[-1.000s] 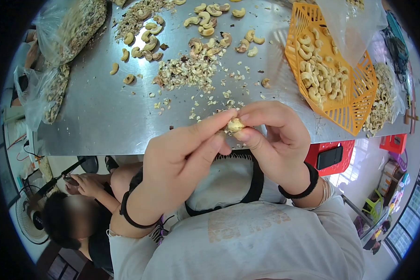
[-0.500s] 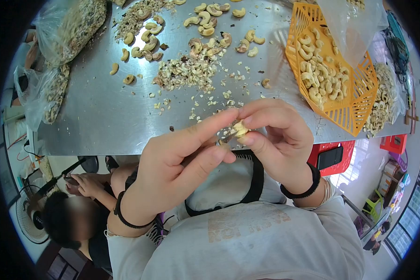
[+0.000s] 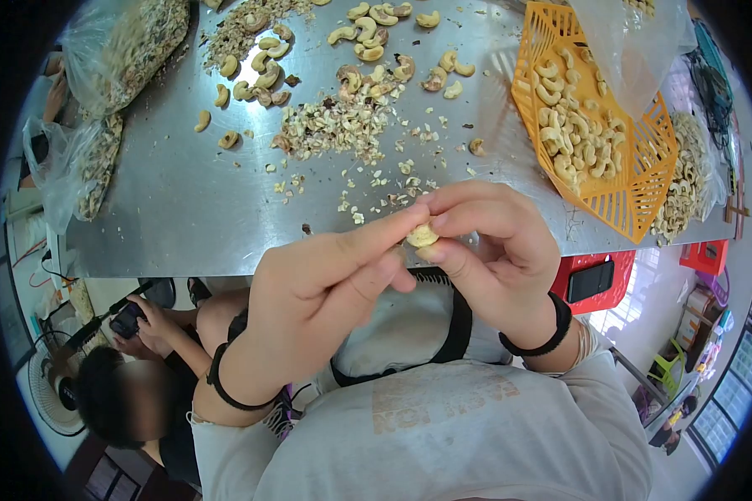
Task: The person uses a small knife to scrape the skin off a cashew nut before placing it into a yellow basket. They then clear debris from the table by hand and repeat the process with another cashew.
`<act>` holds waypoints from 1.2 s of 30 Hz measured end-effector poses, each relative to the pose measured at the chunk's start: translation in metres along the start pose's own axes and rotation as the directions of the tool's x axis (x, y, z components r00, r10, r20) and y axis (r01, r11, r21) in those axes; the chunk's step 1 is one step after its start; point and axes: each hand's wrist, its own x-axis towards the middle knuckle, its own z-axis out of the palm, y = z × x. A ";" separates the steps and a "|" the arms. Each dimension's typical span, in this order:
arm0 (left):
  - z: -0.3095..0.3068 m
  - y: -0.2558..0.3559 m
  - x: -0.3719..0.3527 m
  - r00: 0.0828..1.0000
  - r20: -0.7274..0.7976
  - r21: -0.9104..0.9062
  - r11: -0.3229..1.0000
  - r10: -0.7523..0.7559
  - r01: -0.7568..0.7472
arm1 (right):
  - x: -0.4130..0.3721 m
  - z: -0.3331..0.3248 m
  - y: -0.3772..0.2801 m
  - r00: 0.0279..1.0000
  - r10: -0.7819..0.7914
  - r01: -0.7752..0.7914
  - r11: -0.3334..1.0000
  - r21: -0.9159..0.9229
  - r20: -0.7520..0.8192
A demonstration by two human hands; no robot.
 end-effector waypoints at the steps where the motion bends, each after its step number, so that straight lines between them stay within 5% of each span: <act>1: -0.002 0.002 0.000 0.990 0.040 -0.216 0.966 -0.137 0.142 | -0.001 0.001 0.000 0.999 0.046 -0.045 0.997 0.057 -0.009; 2: -0.003 0.002 0.000 0.960 0.107 -0.414 0.866 -0.259 0.280 | -0.002 0.001 0.000 0.996 0.091 -0.089 0.989 0.115 -0.015; 6: 0.001 -0.003 0.001 0.977 0.051 -0.473 0.857 -0.205 0.205 | -0.003 0.002 0.001 0.986 0.166 -0.154 0.952 0.263 -0.025; 14: 0.005 -0.003 0.001 0.997 0.013 -0.338 0.938 -0.079 0.079 | -0.004 0.003 0.000 0.956 0.288 -0.278 0.817 0.506 0.059; 21: 0.005 -0.001 0.002 0.979 0.041 -0.354 0.913 -0.201 0.203 | -0.007 0.004 -0.004 0.918 0.369 -0.387 0.749 0.538 0.147; 27: 0.004 -0.002 0.002 0.980 -0.008 -0.409 0.895 -0.200 0.179 | -0.003 0.001 0.004 0.841 0.481 -0.489 0.477 0.730 0.250; 36: 0.010 -0.005 0.006 0.998 0.015 -0.144 0.987 -0.063 0.065 | -0.004 0.000 0.004 0.769 0.559 -0.554 0.340 0.760 0.311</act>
